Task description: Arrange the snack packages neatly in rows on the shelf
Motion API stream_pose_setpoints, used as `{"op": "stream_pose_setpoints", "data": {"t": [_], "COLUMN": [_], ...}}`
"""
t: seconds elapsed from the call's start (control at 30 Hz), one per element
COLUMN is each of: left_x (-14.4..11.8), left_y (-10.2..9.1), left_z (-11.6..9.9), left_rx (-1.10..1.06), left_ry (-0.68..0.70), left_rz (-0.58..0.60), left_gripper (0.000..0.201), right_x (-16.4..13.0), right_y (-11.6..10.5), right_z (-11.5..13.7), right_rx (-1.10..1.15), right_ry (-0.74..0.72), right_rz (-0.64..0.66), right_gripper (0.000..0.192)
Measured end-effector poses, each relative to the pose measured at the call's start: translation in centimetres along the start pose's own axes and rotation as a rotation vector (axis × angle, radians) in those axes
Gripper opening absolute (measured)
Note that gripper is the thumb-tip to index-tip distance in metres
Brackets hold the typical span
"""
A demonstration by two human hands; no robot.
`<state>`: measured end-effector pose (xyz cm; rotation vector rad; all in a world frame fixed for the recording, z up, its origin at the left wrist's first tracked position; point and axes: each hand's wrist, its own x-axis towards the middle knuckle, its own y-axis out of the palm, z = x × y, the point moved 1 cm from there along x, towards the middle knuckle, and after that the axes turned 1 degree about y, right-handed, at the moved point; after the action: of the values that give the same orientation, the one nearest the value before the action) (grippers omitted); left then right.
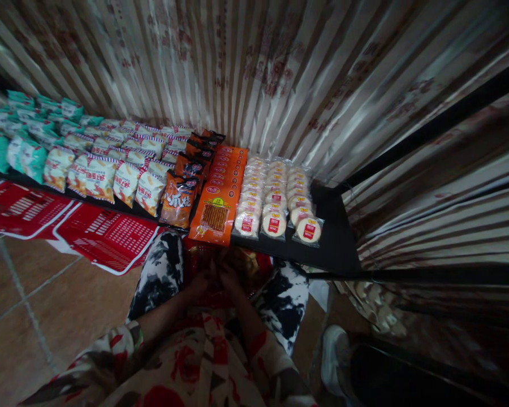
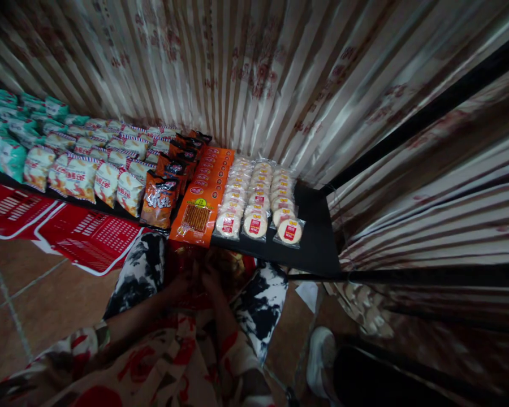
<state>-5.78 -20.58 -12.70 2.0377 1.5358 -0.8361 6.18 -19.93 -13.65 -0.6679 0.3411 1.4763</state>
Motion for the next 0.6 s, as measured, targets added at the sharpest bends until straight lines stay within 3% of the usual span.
{"op": "stream_pose_setpoints", "data": {"t": [0.6], "left_x": [-1.9], "left_y": [-0.3], "left_z": [-2.4], "left_rx": [-0.39], "left_ry": [-0.054], "left_rz": [0.129], "left_gripper": [0.028], "right_x": [-1.5], "right_y": [-1.8], "right_z": [0.5], "right_rx": [0.085], "right_ry": [0.005], "right_rz": [-0.129], "right_gripper": [0.033]}}
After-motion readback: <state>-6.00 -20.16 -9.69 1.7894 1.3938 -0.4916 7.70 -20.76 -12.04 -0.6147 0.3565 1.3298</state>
